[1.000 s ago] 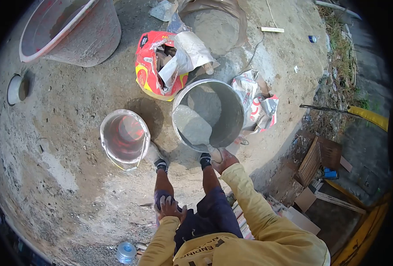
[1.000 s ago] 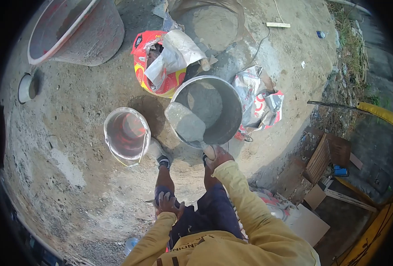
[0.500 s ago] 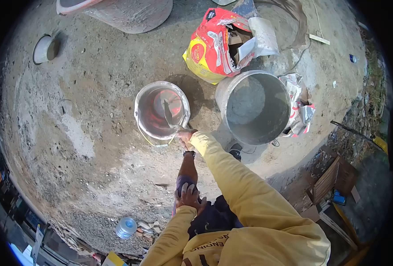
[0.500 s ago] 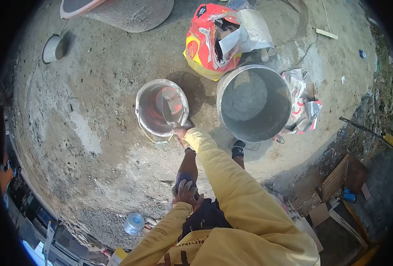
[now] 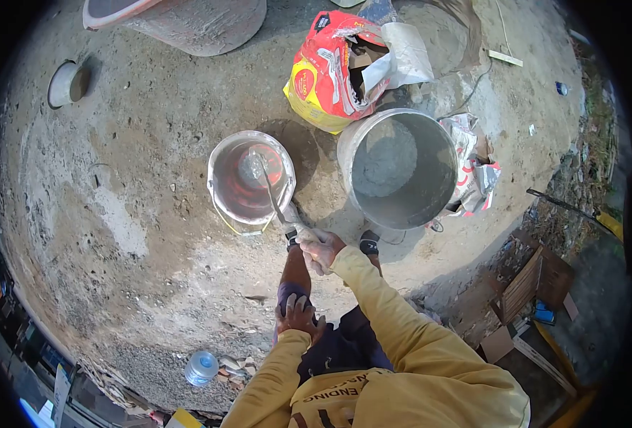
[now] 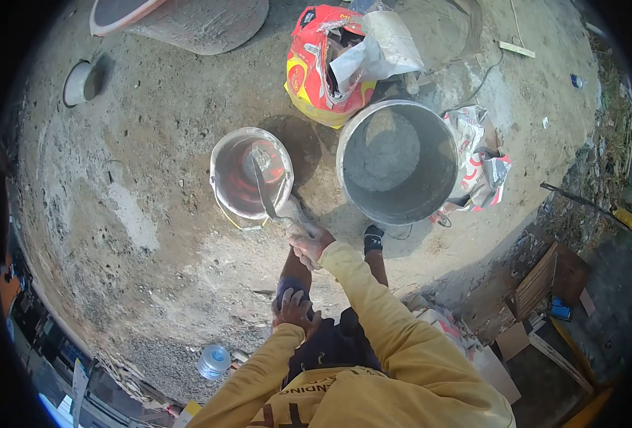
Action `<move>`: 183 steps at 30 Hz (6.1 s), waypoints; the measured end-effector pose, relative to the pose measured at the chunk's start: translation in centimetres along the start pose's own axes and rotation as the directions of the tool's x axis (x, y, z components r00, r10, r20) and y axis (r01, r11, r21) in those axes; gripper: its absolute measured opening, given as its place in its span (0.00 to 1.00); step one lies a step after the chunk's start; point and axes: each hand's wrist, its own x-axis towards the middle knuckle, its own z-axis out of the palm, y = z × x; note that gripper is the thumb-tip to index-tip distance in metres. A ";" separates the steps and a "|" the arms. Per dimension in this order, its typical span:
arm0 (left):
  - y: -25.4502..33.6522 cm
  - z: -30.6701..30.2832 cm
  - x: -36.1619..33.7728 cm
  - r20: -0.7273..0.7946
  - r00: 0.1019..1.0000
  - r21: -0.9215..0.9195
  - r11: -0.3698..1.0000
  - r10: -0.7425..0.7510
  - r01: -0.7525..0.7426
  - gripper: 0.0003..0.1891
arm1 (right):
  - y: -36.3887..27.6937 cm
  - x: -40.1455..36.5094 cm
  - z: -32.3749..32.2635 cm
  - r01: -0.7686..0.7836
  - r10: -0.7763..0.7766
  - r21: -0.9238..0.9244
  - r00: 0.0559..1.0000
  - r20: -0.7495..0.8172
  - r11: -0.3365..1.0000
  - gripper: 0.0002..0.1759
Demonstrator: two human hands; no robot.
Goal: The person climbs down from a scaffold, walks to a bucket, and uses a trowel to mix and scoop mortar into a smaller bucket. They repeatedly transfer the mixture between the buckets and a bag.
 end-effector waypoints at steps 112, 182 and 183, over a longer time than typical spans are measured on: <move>5.3 -2.3 2.4 0.087 0.994 0.143 0.988 -0.065 0.052 0.25 | -5.3 -10.5 -11.3 -0.305 -0.407 -0.632 0.554 -0.726 0.713 0.24; 0.4 -0.6 1.6 -0.064 0.998 -0.071 0.997 -0.030 0.026 0.29 | 2.5 9.9 6.2 -0.179 -0.327 -0.731 0.807 -0.492 0.659 0.46; 0.7 -1.4 1.5 -0.052 0.998 -0.078 0.997 -0.028 0.024 0.28 | 2.3 9.2 6.1 -0.182 -0.329 -0.730 0.803 -0.497 0.659 0.46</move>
